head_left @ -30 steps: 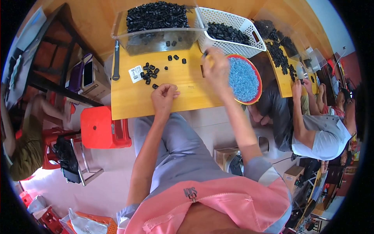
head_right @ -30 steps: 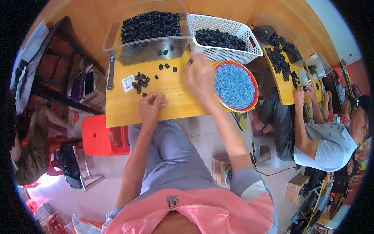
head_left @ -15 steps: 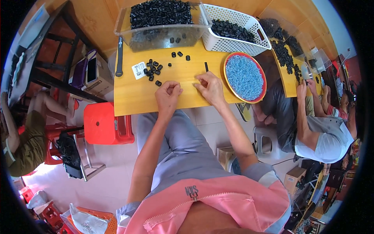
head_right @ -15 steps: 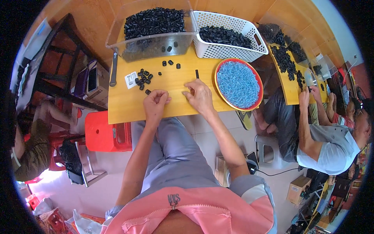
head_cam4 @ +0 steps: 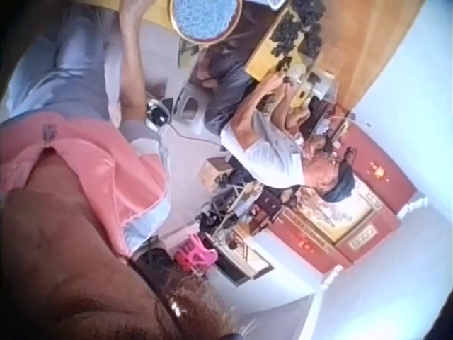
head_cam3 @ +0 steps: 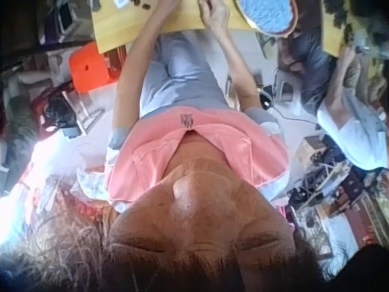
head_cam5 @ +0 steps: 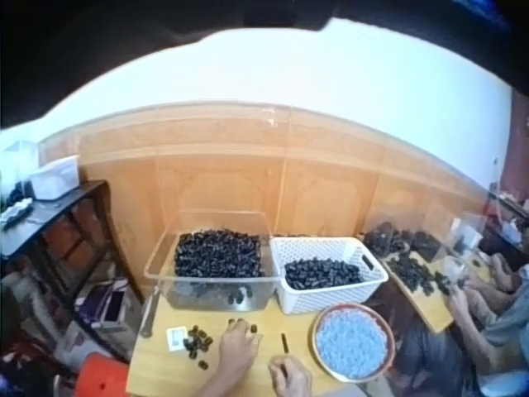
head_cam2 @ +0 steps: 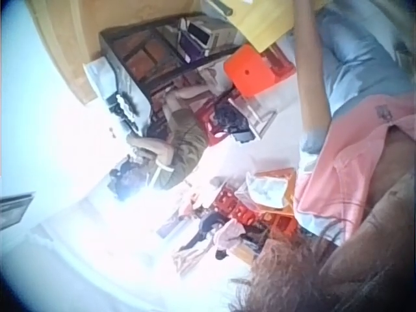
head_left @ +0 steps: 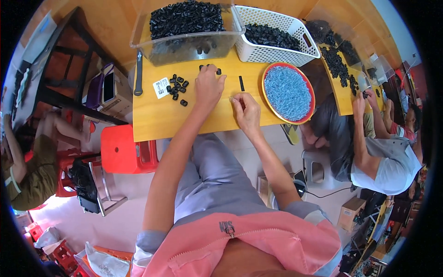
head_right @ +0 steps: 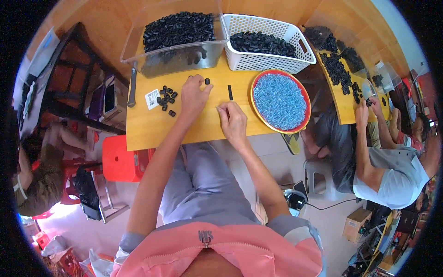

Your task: The person assembles small plastic components by hand, repeatedly inserting pins into black connector pieces and placing them on the table.

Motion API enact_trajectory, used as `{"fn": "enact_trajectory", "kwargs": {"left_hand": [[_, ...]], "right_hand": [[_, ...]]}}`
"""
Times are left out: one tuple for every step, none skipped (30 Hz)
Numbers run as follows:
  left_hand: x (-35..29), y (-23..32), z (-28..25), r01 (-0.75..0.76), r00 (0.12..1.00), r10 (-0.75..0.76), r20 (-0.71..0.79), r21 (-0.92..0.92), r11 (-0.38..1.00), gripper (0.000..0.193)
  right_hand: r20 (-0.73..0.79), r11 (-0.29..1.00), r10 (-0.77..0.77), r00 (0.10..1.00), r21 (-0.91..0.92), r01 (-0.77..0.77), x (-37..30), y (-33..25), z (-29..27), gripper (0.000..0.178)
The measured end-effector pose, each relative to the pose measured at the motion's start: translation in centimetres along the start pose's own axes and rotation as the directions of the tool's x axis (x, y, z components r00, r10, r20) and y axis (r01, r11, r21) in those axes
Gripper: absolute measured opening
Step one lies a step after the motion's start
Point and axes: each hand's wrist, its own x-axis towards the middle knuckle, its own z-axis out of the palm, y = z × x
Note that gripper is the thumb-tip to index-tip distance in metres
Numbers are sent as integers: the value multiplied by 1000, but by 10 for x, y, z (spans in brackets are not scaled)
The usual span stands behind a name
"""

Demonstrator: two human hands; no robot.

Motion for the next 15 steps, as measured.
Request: {"fn": "enact_trajectory", "kwargs": {"left_hand": [[5,4,6,-11,1000,12,-4,138,990,22],[9,6,11,-13,1000,14,-7,137,991,22],[12,8,15,-30,999,21,43,219,975,21],[12,6,20,-48,995,20,99,296,954,21],[13,3,24,-46,995,16,102,296,954,21],[13,0,27,-69,994,36,102,342,937,20],[12,2,28,-98,992,60,110,386,918,19],[10,2,29,-101,991,60,116,386,917,19],[7,3,29,-114,991,78,108,388,915,19],[5,4,27,-127,991,96,97,391,912,20],[4,4,27,-129,990,98,99,392,911,20],[3,4,27,-152,988,132,81,348,925,15],[3,4,28,-174,985,165,54,306,936,11],[3,4,28,-173,985,167,47,307,936,11],[2,3,28,-172,985,162,58,312,935,13]], "right_hand": [[-9,1000,-3,1000,10,3,-1,0,0,6],[-27,999,-15,1000,39,16,-1,1,2,6],[-28,999,-18,999,39,19,0,3,2,6],[-27,999,-36,999,17,36,-1,6,3,6],[-25,999,-53,998,-4,53,-1,7,3,7],[-22,999,-50,999,-3,50,-1,8,4,7],[-26,999,-49,998,-5,49,-1,9,3,7],[-29,999,-49,998,-6,49,-1,9,2,6],[-31,999,-43,999,-6,43,-1,8,0,6],[-26,1000,-24,999,0,24,0,6,-1,7],[-22,1000,-5,1000,6,5,0,4,-1,7],[-23,1000,-4,1000,6,4,-1,5,-1,7],[-23,1000,0,1000,11,0,-1,6,-1,7],[-23,1000,4,1000,14,-3,0,5,-1,7],[-22,1000,-3,1000,15,4,0,4,-1,7]]}}
